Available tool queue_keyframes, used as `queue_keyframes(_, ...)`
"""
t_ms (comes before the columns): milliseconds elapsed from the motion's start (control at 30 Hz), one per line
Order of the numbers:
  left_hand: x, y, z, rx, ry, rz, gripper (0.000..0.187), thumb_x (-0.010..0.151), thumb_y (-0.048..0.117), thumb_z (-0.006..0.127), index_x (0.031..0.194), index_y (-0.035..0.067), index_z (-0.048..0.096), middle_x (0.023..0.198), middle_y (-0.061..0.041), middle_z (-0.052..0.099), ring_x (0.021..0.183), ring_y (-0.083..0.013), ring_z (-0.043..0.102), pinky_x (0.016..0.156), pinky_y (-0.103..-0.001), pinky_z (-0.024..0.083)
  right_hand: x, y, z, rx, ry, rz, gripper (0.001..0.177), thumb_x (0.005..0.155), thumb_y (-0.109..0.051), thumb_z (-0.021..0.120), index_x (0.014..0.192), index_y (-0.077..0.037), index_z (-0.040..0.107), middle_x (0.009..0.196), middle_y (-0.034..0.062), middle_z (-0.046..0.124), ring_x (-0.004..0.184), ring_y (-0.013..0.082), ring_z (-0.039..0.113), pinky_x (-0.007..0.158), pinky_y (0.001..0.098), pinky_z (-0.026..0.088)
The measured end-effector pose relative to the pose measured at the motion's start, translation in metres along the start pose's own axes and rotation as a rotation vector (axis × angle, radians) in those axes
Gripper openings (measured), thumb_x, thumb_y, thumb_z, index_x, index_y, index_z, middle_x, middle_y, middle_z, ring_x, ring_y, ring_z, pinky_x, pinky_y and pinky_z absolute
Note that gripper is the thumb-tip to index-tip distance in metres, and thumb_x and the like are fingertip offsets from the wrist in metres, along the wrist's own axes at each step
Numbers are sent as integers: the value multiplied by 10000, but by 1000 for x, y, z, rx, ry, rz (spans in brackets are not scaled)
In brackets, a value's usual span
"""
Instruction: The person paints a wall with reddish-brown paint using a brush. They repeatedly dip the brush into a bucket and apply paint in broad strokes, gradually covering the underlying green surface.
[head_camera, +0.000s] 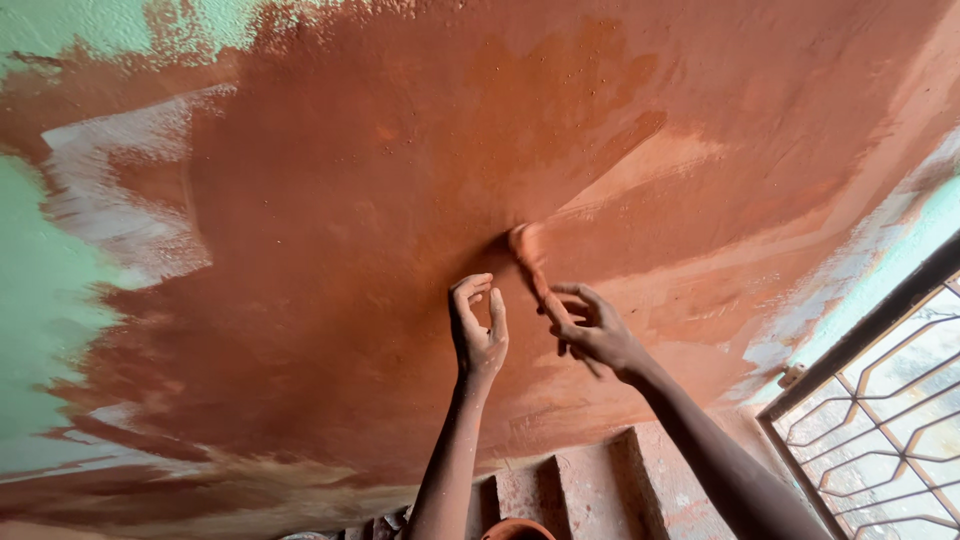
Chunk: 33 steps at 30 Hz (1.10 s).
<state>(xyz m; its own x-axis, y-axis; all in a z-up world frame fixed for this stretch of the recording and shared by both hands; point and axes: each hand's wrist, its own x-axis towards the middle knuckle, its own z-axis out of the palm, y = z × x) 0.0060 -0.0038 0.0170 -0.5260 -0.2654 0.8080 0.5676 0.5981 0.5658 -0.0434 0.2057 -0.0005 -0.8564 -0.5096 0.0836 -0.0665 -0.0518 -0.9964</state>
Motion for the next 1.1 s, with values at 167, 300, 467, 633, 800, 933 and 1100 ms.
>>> queue_keyframes(167,8,-13,-31,46,61,-54,238,1018,75,622,1241,42,547,1225,-107,640,1093,-222,642,938,-356,511,-15,-5,-38,130,383,-20,670,871,-56,692,1514,-70,503,1176,218,687,710,210,673,547,291,516)
queue_keyframes(300,10,-18,-27,75,79,-62,248,998,69,640,1233,41,567,1200,-111,635,1071,-217,650,916,-352,519,-11,12,-20,309,764,-282,629,928,-58,687,1500,-21,426,1225,198,625,771,193,663,578,295,538)
queue_keyframes(467,3,-35,14,202,-70,77,443,1008,99,640,1420,41,487,1440,-160,544,1326,-288,545,1114,-417,458,-16,22,14,189,370,-165,700,853,-58,664,1492,-82,378,1291,145,621,823,193,719,637,297,609)
queue_keyframes(633,23,-77,35,878,-403,286,886,986,452,611,1652,56,182,1729,-117,149,1595,-265,169,1282,-561,166,-26,-10,6,17,178,-7,689,835,-80,659,1499,-116,478,1316,147,672,770,182,692,608,316,578)
queue_keyframes(800,45,-132,36,1253,-517,361,1101,834,814,478,1672,252,37,1734,101,-35,1585,-133,-53,1266,-625,58,-33,-50,-36,-224,142,94,700,793,-88,664,1479,-138,539,1238,168,760,757,178,693,616,329,603)
queue_keyframes(933,43,-156,35,1139,-478,435,1103,828,859,459,1673,286,39,1730,125,-45,1584,-118,-68,1270,-634,77,-42,-69,-65,-94,663,-131,713,833,-31,672,1525,-87,510,1184,200,701,799,154,696,632,294,573)
queue_keyframes(1100,40,-166,34,1129,-459,477,1077,856,864,435,1682,285,57,1738,111,-47,1591,-130,-66,1266,-636,100,-28,-52,-45,-13,795,-339,687,883,-18,661,1533,-87,451,1178,184,715,710,181,608,553,305,527)
